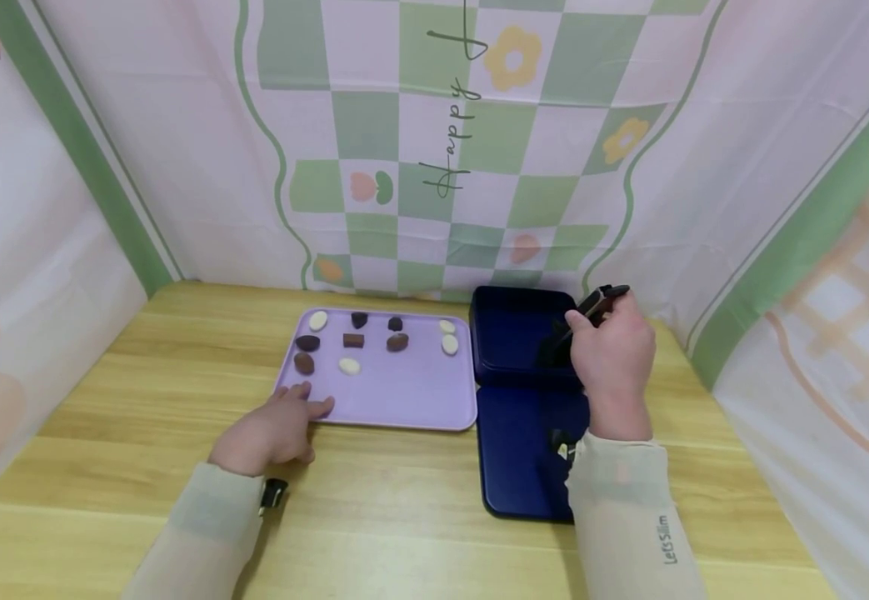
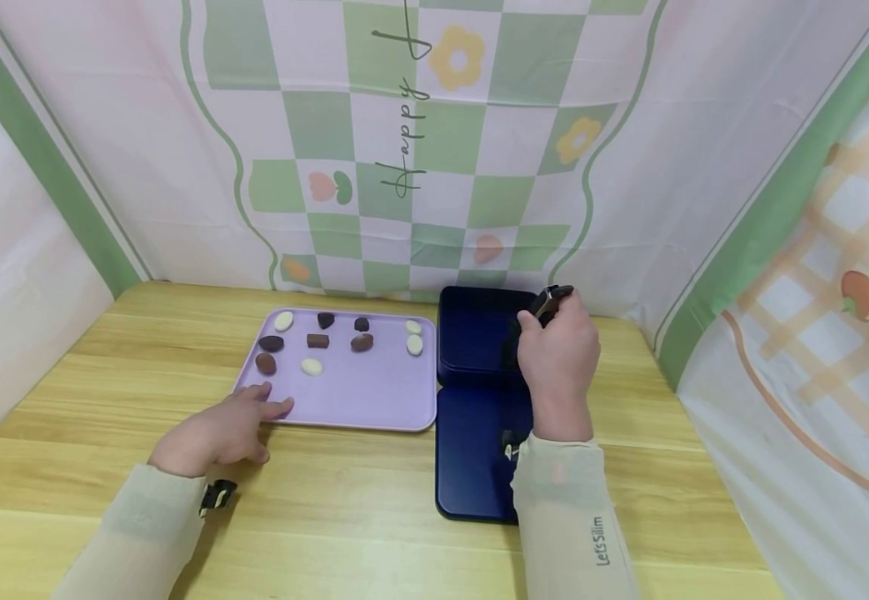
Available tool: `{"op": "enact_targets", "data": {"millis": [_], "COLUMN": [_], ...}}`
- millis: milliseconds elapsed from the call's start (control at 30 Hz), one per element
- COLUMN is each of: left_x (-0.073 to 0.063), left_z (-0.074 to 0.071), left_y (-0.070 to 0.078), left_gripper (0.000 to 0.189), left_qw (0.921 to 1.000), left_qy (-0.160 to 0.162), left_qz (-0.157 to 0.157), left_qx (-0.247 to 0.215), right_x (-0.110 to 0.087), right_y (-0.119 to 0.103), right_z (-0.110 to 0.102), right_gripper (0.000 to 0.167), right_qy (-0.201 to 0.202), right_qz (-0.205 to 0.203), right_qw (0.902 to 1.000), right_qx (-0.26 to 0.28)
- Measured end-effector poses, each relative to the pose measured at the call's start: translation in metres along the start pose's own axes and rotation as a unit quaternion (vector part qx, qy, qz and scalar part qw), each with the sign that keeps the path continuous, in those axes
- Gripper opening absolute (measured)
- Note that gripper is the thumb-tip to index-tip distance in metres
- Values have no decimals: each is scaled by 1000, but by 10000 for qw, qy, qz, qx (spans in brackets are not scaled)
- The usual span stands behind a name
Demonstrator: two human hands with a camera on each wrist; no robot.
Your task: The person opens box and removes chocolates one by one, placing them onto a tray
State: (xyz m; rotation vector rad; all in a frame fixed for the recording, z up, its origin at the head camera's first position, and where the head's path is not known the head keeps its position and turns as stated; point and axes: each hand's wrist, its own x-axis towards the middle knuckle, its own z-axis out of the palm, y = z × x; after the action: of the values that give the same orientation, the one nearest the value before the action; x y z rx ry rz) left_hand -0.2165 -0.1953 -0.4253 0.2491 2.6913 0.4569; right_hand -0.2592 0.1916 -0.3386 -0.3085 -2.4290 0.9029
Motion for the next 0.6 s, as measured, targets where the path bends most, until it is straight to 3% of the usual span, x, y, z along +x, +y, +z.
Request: {"op": "enact_targets", "data": {"millis": [333,600], "left_x": [-1,-1], "left_z": [-3,-3], "left_y": [2,3], "left_gripper": [77,77], "left_qw": [10000,10000], "left_qy": [-40,-41], "left_qz": [3,-61], "left_qx": [42,-28], "right_x": [1,5], "right_y": [2,6], "right_z": [-2,-4], "right_gripper": [35,38], "right_qy": [135,635], "right_qz": [48,276], "right_qw": [9999,9963], "right_qx": [64,505]}}
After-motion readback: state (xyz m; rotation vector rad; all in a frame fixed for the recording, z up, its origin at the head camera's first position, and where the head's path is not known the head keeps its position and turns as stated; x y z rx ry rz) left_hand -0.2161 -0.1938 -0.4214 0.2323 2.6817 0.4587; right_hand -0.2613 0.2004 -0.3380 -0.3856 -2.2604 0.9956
